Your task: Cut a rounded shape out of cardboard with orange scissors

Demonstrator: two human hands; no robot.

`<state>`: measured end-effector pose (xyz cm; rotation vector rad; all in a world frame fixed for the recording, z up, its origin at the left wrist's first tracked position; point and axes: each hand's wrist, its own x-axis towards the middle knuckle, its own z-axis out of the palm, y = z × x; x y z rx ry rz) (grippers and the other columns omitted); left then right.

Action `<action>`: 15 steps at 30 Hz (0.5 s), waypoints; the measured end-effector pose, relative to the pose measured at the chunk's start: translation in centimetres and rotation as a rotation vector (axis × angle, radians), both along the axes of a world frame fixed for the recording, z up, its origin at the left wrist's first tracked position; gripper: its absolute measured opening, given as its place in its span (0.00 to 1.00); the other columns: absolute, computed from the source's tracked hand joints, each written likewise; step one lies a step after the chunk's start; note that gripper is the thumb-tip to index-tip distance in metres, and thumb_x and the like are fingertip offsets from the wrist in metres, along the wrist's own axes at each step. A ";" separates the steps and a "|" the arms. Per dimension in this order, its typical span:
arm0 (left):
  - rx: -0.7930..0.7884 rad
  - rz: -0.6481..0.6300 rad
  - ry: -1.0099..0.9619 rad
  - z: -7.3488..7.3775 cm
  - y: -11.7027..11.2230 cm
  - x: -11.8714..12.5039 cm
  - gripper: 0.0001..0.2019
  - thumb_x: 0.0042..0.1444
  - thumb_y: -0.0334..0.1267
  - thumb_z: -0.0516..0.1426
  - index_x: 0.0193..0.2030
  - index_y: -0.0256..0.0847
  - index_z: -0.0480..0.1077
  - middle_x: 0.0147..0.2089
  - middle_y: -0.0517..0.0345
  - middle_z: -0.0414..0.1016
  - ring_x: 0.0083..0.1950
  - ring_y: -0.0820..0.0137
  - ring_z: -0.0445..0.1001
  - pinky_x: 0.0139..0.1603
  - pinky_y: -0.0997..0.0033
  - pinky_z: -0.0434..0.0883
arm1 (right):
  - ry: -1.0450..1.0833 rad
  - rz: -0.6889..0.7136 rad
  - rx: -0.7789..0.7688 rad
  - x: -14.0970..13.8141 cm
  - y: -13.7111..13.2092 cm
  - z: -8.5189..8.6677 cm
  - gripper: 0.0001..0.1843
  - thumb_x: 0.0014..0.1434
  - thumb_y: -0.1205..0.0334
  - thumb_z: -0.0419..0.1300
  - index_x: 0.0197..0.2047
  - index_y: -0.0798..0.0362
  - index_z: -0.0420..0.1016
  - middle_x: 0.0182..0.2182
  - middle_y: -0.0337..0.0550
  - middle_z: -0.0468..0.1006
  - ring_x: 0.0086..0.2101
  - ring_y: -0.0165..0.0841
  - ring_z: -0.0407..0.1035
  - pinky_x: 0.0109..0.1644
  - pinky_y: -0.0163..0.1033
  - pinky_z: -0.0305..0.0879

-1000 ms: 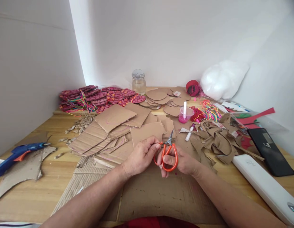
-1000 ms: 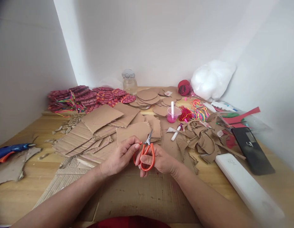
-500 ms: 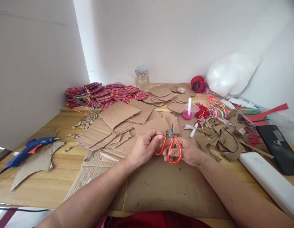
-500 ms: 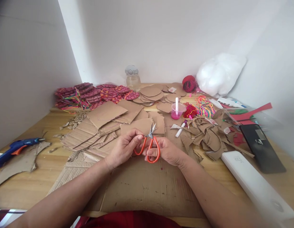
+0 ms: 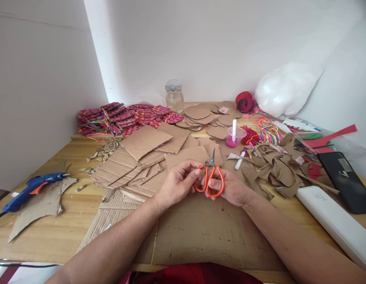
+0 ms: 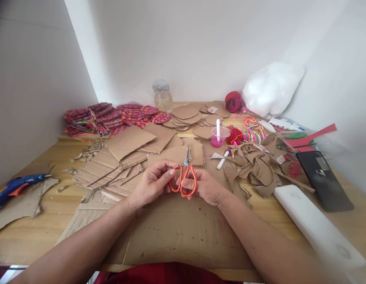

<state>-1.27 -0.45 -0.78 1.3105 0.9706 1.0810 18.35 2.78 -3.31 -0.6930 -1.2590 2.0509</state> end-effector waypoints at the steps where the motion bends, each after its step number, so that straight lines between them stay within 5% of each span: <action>1: 0.001 -0.002 -0.005 -0.1 0.0 0.0 0.20 0.62 0.54 0.59 0.48 0.37 0.71 0.29 0.62 0.71 0.24 0.77 0.69 0.22 0.79 0.67 | 0.000 0.000 0.002 0.0 0.0 0.0 0.18 0.53 0.51 0.76 0.35 0.57 0.80 0.26 0.39 0.76 0.24 0.27 0.70 0.24 0.31 0.66; 7: 0.099 0.053 0.036 0.0 0.1 0.0 0.19 0.62 0.46 0.62 0.54 0.38 0.70 0.34 0.58 0.77 0.31 0.73 0.76 0.32 0.74 0.72 | -0.025 -0.030 0.022 0.1 0.0 -0.1 0.17 0.50 0.53 0.77 0.33 0.57 0.80 0.28 0.39 0.77 0.25 0.25 0.66 0.28 0.32 0.63; 15: 0.157 0.165 0.129 -0.8 0.1 0.0 0.11 0.60 0.42 0.63 0.46 0.39 0.75 0.36 0.54 0.81 0.33 0.71 0.77 0.35 0.73 0.73 | -0.056 -0.029 0.098 -0.2 -0.4 0.2 0.17 0.53 0.52 0.75 0.33 0.57 0.79 0.24 0.36 0.74 0.24 0.25 0.63 0.28 0.32 0.58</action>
